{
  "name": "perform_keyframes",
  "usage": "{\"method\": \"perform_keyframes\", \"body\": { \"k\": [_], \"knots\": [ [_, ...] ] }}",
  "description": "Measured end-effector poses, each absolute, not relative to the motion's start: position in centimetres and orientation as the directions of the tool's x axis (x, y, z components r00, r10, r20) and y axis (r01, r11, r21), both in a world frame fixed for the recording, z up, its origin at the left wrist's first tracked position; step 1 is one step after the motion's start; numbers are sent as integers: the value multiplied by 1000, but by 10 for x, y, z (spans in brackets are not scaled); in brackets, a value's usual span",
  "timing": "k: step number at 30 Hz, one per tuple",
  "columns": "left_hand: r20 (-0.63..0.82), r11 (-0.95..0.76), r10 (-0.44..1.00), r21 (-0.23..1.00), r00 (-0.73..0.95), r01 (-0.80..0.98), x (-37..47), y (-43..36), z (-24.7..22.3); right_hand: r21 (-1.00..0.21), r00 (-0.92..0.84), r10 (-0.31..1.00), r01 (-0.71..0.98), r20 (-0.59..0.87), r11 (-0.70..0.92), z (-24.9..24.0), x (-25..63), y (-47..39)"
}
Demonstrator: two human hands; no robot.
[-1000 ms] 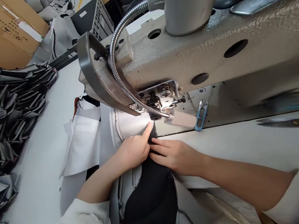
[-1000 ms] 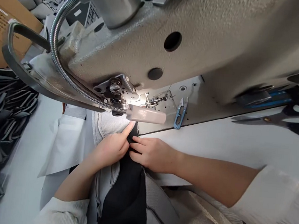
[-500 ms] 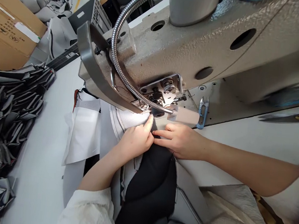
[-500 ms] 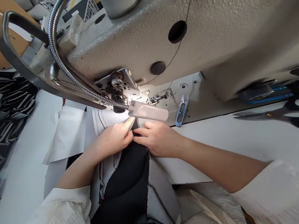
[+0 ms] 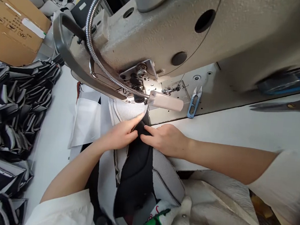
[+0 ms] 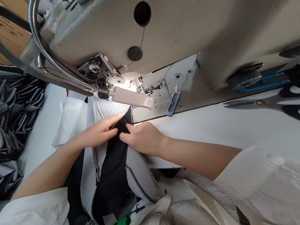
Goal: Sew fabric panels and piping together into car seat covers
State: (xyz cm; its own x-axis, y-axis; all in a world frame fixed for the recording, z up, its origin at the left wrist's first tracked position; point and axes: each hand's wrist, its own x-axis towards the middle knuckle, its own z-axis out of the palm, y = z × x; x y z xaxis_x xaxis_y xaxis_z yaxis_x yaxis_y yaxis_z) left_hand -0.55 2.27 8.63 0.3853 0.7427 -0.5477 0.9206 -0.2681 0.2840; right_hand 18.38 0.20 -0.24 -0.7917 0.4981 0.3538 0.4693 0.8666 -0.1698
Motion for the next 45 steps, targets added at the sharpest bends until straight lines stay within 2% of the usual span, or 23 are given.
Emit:
{"method": "perform_keyframes", "body": {
  "k": [4, 7, 11, 15, 22, 25, 31, 33, 34, 37, 39, 45],
  "knots": [
    [-596, -273, 759, 78, 264, 959, 4, 15, 81, -144, -810, 468, 448, 353, 883, -10, 189, -3],
    [-555, -348, 790, -56, 261, 936, 8, 7, 79, -137, -826, 439, 418, 353, 898, -11, 192, -1],
    [-508, -427, 789, -49, 345, 903, 9, 2, 76, -129, -873, 369, 346, 320, 929, -3, 199, 11],
    [-527, -372, 786, 14, 323, 928, 15, 8, 75, -112, -878, 315, 295, 361, 949, -1, 212, 27],
    [-525, -314, 812, -26, 254, 949, 26, 34, 76, -101, -806, 398, 396, 438, 913, -9, 207, 40],
    [-474, -333, 841, -72, 262, 940, 27, 38, 72, -86, -797, 428, 435, 426, 896, -7, 207, 42],
    [-359, -481, 859, -318, 366, 817, 20, 20, 73, -99, -840, 356, 347, 410, 933, 2, 219, 40],
    [-396, -525, 827, -294, 399, 799, 13, 18, 78, -119, -839, 380, 363, 389, 924, 1, 215, 32],
    [-434, -532, 808, -244, 400, 811, 10, 20, 81, -128, -830, 412, 394, 376, 910, 0, 211, 27],
    [-545, -477, 741, -16, 392, 879, 2, 30, 86, -127, -808, 475, 461, 349, 878, -2, 199, 16],
    [-561, -426, 728, 80, 394, 901, 1, 36, 86, -112, -815, 463, 455, 348, 884, -3, 197, 15],
    [-512, -422, 771, 33, 378, 906, 18, 43, 79, -100, -811, 429, 426, 398, 899, -4, 207, 34]
  ]
}}
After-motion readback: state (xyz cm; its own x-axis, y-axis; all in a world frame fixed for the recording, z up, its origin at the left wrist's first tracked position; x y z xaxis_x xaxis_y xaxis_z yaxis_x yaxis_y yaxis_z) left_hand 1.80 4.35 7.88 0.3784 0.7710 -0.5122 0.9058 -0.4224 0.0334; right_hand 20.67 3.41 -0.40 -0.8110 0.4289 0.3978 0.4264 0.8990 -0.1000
